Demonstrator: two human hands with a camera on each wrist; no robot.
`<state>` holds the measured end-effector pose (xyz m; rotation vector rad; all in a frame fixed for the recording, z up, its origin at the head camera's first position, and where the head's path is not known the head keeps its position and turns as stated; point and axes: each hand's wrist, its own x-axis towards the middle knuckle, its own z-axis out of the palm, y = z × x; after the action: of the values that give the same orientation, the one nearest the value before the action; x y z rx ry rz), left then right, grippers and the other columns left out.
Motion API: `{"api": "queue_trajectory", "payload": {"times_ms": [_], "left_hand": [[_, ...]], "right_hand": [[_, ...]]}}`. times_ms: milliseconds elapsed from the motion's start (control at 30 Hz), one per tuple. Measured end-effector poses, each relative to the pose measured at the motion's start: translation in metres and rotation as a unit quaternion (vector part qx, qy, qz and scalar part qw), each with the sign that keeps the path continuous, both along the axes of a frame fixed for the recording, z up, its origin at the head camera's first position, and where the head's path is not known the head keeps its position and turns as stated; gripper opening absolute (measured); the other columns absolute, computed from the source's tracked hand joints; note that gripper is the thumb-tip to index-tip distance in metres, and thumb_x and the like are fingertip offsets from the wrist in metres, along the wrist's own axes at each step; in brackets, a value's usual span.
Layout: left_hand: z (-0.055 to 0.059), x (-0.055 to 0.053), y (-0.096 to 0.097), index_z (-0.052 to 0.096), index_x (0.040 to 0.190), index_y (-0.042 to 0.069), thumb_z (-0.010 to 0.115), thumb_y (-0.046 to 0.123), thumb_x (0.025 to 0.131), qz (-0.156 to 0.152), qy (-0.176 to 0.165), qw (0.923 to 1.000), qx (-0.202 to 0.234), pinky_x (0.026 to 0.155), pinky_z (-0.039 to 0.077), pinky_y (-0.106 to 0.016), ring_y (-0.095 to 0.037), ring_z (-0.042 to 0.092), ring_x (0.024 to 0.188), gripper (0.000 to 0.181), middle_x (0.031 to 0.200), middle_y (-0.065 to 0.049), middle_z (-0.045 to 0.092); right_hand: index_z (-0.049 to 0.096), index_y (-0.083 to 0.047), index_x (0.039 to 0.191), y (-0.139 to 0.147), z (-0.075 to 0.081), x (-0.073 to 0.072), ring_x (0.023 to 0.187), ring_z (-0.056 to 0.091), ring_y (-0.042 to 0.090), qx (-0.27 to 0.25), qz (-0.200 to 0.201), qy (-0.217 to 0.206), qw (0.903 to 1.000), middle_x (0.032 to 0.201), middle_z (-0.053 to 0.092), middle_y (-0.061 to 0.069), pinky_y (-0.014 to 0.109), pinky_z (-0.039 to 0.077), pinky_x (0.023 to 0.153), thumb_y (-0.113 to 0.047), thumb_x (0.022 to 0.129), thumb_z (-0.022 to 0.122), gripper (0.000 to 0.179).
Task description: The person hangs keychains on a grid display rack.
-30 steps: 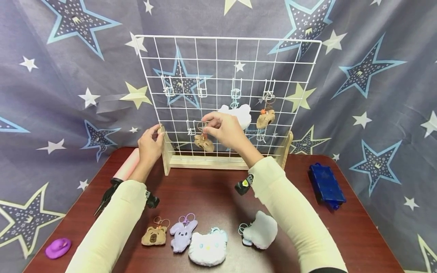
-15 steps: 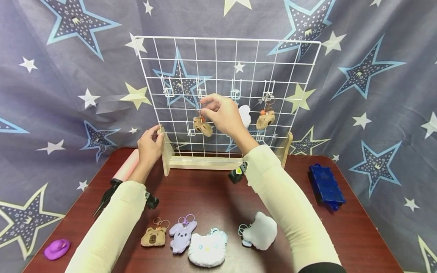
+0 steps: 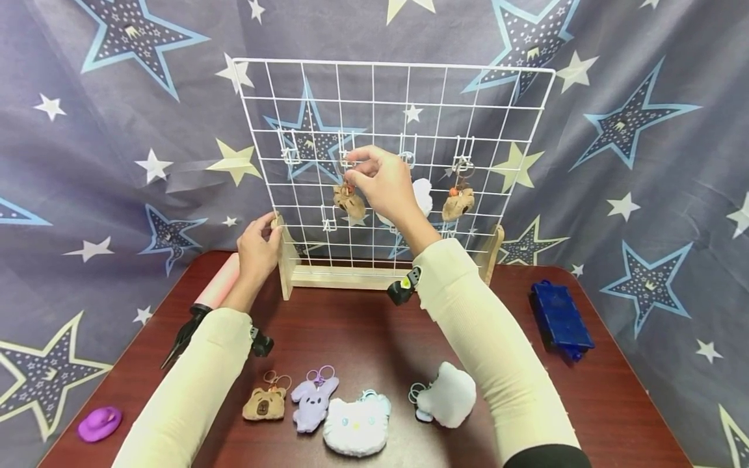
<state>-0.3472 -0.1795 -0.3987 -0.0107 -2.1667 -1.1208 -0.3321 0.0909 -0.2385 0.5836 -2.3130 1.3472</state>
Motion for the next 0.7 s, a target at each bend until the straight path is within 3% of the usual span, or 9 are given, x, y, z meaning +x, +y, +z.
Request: {"api": "queue_trajectory", "payload": {"times_ms": [433, 700], "left_hand": [[-0.0011, -0.0012, 0.0004, 0.07, 0.128, 0.007, 0.068, 0.011, 0.095, 0.001, 0.002, 1.0, -0.003, 0.097, 0.054, -0.044, -0.034, 0.073, 0.103, 0.034, 0.114, -0.02, 0.072], [-0.0007, -0.0007, 0.0003, 0.07, 0.128, 0.007, 0.068, 0.012, 0.095, 0.002, 0.002, 1.0, -0.003, 0.098, 0.054, -0.044, -0.034, 0.072, 0.104, 0.034, 0.114, -0.02, 0.072]], "right_hand": [[0.074, -0.012, 0.113, -0.0029, 0.0008, 0.0006, 0.083, 0.073, 0.013, -0.007, -0.017, -0.017, 0.9997, 0.096, 0.08, 0.009, 0.021, 0.052, 0.072, -0.014, 0.09, 0.077, 0.023], [0.073, -0.006, 0.109, -0.0047, 0.002, -0.001, 0.08, 0.069, 0.009, -0.026, -0.026, -0.019, 0.9991, 0.096, 0.079, 0.009, 0.02, 0.052, 0.074, -0.014, 0.09, 0.077, 0.021]]}}
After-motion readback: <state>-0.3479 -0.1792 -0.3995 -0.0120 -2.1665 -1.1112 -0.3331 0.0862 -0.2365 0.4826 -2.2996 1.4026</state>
